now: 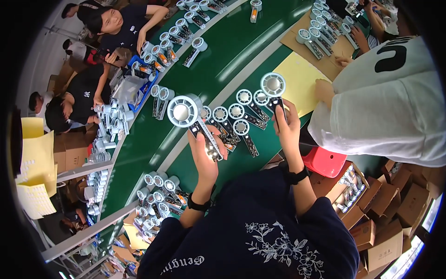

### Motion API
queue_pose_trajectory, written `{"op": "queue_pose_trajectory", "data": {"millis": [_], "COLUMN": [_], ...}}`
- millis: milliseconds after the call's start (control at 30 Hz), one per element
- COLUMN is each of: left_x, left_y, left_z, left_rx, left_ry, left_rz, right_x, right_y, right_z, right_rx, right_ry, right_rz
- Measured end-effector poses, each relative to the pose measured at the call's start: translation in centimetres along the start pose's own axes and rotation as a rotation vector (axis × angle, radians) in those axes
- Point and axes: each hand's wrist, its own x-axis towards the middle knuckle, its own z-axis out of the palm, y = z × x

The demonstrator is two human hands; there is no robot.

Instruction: Assembling and inspecting handheld electric fans on a conveyor belt production line.

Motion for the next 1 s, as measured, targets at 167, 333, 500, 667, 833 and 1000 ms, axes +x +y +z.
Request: {"op": "queue_pose_trajectory", "data": {"millis": [167, 333, 500, 667, 833, 1000], "left_x": [3.2, 7.9, 12.8, 16.4, 20.7, 23.0], "left_y": [-1.6, -2.5, -4.2, -6.8, -10.3, -12.4], "left_z": [0.1, -0.9, -2.2, -2.8, -3.3, -2.9], "left_rx": [0.027, 0.110, 0.209, 0.163, 0.258, 0.333], "left_ry": [-0.009, -0.071, -0.199, -0.277, -0.395, -0.573], "left_rz": [-0.049, -0.116, -0.118, -0.264, -0.363, -0.427], "right_x": [3.4, 7.0, 9.1, 10.1, 10.8, 12.3], "right_y": [3.0, 6.2, 8.6, 11.2, 11.9, 12.6], "right_z": [-2.6, -4.4, -5.8, -7.2, -7.7, -7.5], "right_rx": [-0.001, -0.065, -0.130, -0.172, -0.143, -0.138], "right_ry": [0.141, 0.160, 0.196, 0.149, 0.114, 0.096], "right_rz": [0.081, 0.121, 0.200, 0.259, 0.266, 0.271]}}
